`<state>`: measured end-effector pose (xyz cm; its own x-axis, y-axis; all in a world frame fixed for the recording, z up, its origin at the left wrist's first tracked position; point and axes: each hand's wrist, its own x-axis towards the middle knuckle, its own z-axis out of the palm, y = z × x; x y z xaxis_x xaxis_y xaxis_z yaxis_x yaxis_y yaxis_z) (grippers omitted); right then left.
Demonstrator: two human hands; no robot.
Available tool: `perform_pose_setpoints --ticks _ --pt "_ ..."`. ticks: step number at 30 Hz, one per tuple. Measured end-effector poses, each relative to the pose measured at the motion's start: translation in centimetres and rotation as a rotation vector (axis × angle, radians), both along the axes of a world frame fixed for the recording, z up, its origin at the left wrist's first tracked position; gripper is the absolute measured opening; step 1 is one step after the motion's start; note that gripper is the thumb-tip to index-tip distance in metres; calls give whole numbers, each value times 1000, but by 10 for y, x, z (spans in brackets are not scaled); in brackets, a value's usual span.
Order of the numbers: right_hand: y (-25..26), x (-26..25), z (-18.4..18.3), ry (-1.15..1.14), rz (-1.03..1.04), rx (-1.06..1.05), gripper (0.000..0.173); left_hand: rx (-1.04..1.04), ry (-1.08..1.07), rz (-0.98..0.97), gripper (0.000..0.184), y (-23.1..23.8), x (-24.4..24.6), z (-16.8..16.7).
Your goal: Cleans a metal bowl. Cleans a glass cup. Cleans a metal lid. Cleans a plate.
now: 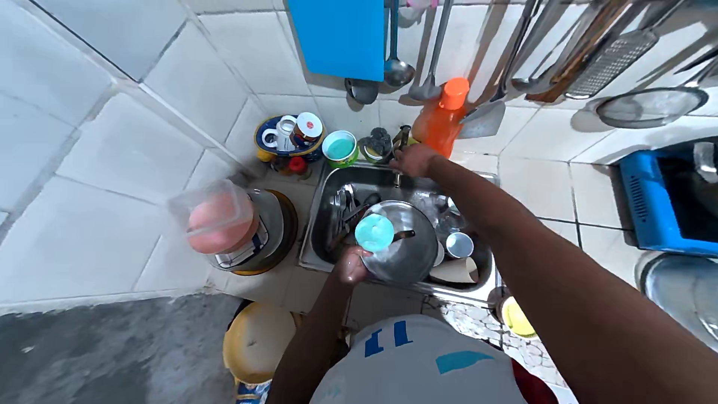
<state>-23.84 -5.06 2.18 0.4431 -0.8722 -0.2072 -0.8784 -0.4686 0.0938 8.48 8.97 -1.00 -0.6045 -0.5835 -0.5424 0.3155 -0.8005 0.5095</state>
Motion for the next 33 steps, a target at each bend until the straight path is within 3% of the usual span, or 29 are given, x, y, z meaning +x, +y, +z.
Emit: perform_pose_setpoints --ticks 4,9,12,15,17,19,22,26,29,31,33 --pt "-9 18 4 53 -148 75 23 28 53 33 28 6 8 -2" --pt "9 69 14 -131 -799 132 29 10 -24 59 27 9 4 -4" --pt "5 78 16 -187 -985 147 41 19 -84 62 28 8 -5 0" --pt "39 82 19 -370 -878 -47 75 5 -68 71 32 5 -5 -3" --pt "90 96 11 -598 -580 -191 70 -7 -70 87 37 2 -6 1" --pt "147 119 -3 -819 -288 -22 58 -39 -67 50 39 3 -4 5" --pt "189 129 -29 -793 -13 43 49 -83 -42 -42 39 6 -8 12" --pt "186 102 -40 -885 -74 6 37 -125 -36 -92 52 9 -22 23" --pt "178 71 -44 -959 -353 -23 39 -146 -33 -143 72 18 -32 33" --pt "175 63 -48 -937 -566 -54 35 -166 -31 -135 74 22 -36 35" --pt "177 80 -45 -934 -623 -97 31 -186 -18 -149 70 23 -37 33"
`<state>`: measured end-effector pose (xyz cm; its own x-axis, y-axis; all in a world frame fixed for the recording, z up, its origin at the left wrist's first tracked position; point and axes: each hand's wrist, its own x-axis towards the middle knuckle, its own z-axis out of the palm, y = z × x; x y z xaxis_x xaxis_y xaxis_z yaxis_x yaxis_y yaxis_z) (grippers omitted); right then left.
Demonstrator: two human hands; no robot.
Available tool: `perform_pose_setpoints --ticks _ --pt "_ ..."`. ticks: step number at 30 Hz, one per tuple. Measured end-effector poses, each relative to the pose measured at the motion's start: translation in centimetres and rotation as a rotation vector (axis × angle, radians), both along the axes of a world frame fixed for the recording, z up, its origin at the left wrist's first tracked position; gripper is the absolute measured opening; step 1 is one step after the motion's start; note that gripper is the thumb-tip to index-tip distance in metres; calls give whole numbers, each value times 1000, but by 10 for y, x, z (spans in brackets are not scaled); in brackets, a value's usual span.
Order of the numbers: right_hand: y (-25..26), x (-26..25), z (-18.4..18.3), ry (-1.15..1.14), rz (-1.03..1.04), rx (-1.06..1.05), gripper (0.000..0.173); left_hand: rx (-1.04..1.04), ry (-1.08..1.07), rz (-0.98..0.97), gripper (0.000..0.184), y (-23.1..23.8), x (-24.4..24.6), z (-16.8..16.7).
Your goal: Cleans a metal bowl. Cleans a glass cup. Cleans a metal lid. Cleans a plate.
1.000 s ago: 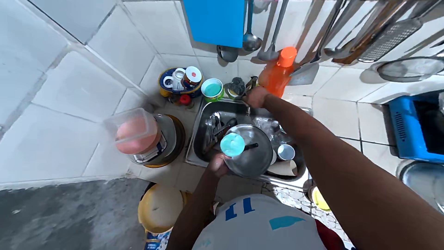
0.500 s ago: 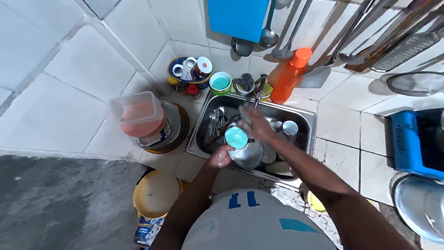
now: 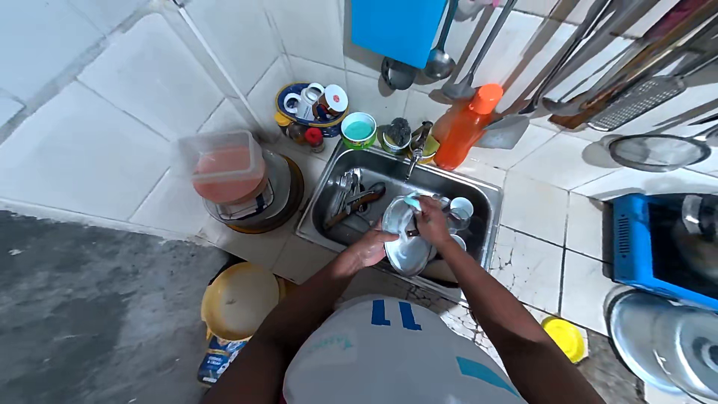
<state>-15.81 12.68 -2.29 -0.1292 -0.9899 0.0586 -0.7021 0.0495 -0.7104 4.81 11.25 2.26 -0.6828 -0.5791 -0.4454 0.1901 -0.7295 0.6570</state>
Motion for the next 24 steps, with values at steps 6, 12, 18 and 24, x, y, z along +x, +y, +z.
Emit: perform_pose_setpoints --ticks 6,12,18,24 --pt "12 49 47 173 332 -81 32 -40 -41 -45 49 -14 9 7" --pt "-12 24 19 62 -10 -56 30 -61 -69 -33 67 -11 5 2" --pt "-1 56 52 93 321 -181 35 -122 -39 -26 39 -20 13 18" --pt "-25 1 25 30 -98 -47 35 -131 -27 62 61 -16 6 13"
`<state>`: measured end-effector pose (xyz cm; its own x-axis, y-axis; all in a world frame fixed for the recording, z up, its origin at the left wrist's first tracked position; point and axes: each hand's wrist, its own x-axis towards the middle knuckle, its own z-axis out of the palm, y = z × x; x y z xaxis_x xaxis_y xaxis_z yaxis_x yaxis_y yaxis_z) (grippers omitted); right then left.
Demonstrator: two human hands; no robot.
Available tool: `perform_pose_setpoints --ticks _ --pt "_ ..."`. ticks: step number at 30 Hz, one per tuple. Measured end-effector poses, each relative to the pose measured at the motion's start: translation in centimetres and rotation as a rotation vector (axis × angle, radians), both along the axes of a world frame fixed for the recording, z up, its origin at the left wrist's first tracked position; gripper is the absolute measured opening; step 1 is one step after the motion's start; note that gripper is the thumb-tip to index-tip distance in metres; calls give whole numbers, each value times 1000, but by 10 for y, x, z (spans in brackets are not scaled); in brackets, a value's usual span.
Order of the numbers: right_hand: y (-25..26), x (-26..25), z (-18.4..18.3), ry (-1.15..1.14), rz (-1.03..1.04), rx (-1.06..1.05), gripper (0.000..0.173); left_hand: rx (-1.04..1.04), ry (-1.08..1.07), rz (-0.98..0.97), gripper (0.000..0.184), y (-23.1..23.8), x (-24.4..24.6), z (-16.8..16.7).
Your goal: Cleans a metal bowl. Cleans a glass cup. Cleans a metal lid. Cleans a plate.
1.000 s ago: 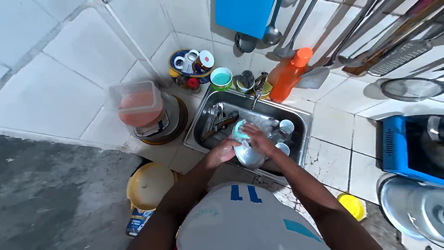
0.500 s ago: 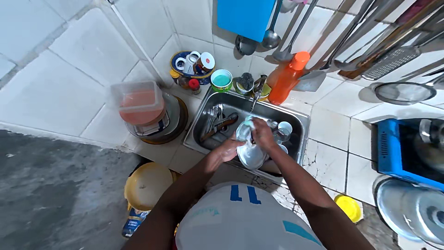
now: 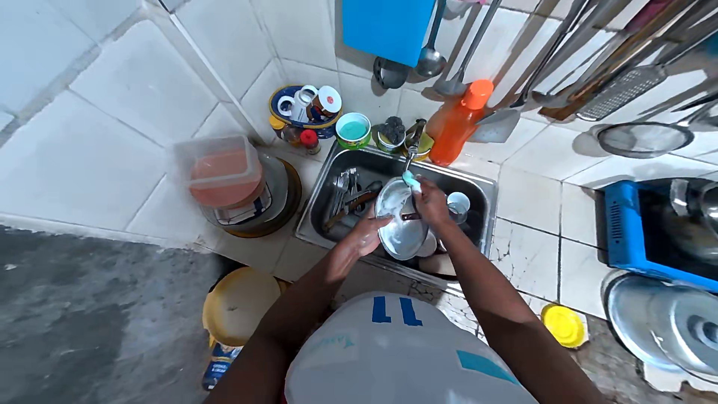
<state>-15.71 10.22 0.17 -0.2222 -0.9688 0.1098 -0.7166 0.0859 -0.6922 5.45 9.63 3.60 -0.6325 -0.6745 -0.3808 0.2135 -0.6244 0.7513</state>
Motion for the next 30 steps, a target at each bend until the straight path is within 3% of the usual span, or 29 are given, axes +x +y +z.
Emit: perform_pose_setpoints --ticks 3,6,8,11,14,16,21,27,30 --pt "12 21 4 80 133 -51 38 22 -28 -8 47 -8 0 4" --pt "40 64 19 191 395 -113 34 90 -5 70 54 -20 3 -1" --pt "51 72 16 238 450 -160 30 110 -5 133 55 -29 2 -2" --pt "45 58 13 251 309 -87 37 36 -51 171 49 -25 -5 -4" --pt "19 26 10 67 -26 54 40 -26 -116 155 52 -16 -10 -1" --pt "13 13 8 -37 -123 72 35 -22 -136 156 53 -12 -10 1" --pt "43 60 34 160 179 -74 31 -67 -159 166 52 -17 -10 -2" --pt "37 14 -11 -40 -108 4 30 -59 -179 174 54 -8 -11 -9" --pt "40 20 -8 35 5 -95 31 -83 -184 146 54 -14 -10 -8"
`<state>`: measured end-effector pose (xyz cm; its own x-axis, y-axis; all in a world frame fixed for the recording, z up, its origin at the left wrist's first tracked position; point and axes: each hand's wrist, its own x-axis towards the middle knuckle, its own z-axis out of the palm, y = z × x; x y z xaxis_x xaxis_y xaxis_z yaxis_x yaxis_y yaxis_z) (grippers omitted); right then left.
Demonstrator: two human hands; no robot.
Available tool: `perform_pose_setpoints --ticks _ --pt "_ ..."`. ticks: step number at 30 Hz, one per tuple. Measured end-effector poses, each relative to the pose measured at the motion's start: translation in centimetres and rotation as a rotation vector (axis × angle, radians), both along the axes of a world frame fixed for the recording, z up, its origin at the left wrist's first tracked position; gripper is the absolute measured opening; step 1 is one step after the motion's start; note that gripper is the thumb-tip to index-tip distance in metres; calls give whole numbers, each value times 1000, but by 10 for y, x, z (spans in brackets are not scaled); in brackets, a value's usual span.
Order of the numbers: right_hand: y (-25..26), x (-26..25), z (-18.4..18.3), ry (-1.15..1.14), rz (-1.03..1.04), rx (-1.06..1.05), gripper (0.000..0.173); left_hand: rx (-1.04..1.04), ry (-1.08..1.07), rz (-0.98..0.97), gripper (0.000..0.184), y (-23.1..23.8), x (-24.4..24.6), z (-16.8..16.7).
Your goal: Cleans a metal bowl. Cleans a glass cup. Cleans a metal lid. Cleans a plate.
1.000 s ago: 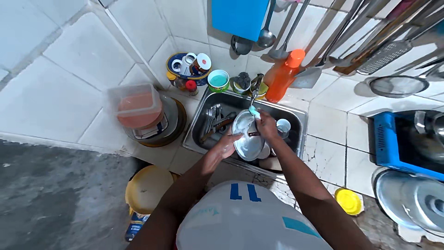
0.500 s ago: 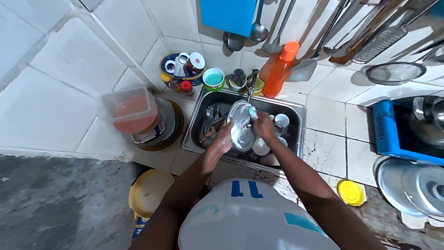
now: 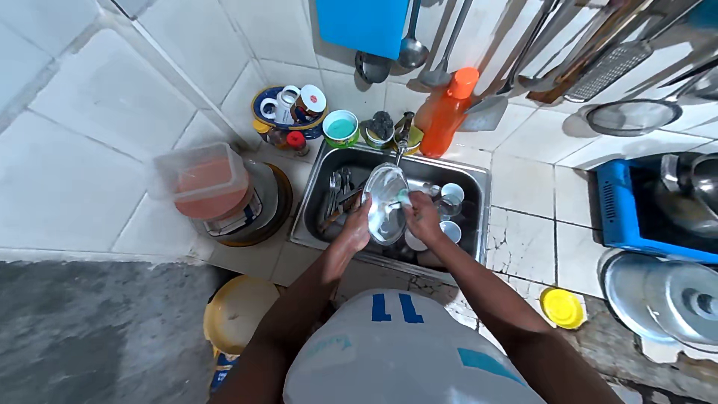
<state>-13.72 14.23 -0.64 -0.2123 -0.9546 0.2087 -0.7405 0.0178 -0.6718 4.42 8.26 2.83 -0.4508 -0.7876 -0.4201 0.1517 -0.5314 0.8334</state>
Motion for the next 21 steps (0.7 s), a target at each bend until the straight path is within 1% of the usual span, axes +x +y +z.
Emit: perform_pose_setpoints --ticks 3,5,6,7,10,11,12,13,16,18,19,21 --pt "7 23 17 160 236 -99 31 -40 -34 -42 55 -2 2 -3" --pt "4 23 17 215 301 -151 31 -48 -39 -40 55 -4 0 -2" --pt "3 18 10 203 275 -156 30 -34 -29 -34 54 -3 -1 -1" --pt "2 12 3 165 206 -135 31 -12 -18 -27 54 -1 -3 -1" --pt "-9 -4 -5 -103 -92 97 41 58 30 -3 53 4 -3 5" --pt "-12 -4 -5 -146 -156 129 43 69 34 -12 52 7 -3 6" --pt "-14 1 -1 -144 -165 127 42 79 32 -24 51 7 -3 7" --pt "-17 9 6 -111 -112 93 41 95 36 -27 49 6 -3 7" --pt "-23 31 27 12 146 -51 35 138 36 -75 43 4 -4 13" --pt "-34 22 26 6 228 -115 34 113 38 -126 39 5 -3 17" --pt "-39 11 19 -32 218 -126 35 91 37 -154 39 6 -3 16" --pt "-50 -13 -1 -162 80 -98 34 70 43 -162 41 12 -4 10"
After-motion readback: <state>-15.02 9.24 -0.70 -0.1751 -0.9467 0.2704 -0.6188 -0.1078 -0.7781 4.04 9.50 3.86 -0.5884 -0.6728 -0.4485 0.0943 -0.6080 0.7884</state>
